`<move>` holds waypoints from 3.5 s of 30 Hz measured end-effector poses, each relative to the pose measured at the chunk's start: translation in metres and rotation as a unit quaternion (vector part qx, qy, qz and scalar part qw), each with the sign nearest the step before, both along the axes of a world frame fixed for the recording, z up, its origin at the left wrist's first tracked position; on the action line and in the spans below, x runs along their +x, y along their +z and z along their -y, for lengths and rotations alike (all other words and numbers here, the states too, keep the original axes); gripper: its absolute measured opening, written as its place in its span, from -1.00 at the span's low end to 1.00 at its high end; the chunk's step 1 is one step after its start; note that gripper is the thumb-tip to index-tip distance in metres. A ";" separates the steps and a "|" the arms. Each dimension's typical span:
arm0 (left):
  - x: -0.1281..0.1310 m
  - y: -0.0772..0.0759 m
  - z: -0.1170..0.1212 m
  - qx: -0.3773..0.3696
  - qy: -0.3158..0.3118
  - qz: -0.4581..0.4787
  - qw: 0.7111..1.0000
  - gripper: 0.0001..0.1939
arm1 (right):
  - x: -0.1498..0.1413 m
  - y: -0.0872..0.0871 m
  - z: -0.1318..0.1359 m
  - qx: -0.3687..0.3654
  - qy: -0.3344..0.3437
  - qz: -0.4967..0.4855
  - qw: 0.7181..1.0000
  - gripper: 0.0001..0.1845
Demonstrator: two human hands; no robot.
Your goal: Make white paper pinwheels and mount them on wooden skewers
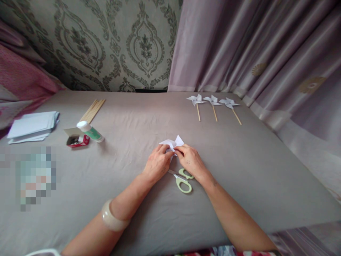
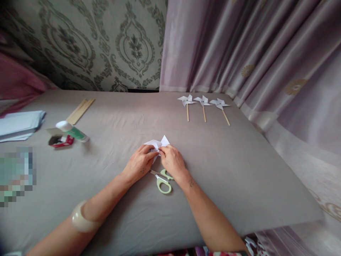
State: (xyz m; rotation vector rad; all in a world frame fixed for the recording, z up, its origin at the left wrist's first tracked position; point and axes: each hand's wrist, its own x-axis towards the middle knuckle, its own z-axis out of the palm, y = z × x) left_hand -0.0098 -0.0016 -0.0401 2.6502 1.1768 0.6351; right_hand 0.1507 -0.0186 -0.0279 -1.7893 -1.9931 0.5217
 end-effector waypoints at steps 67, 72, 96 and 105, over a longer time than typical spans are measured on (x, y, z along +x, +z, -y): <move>0.005 0.014 0.010 0.038 0.032 -0.104 0.993 -0.76 | -0.006 0.021 0.005 0.038 0.044 0.142 0.988 -0.66; 0.003 0.012 0.009 0.031 0.031 -0.093 0.995 -0.75 | 0.003 0.014 0.001 0.052 0.016 0.071 0.996 -0.65; 0.004 0.017 0.009 -0.081 0.200 -0.001 0.976 -0.78 | 0.041 -0.004 -0.006 0.009 -0.171 -0.053 0.984 -0.72; 0.002 0.013 0.007 -0.110 0.193 0.023 0.975 -0.73 | 0.039 -0.009 -0.007 0.014 -0.153 -0.091 0.984 -0.72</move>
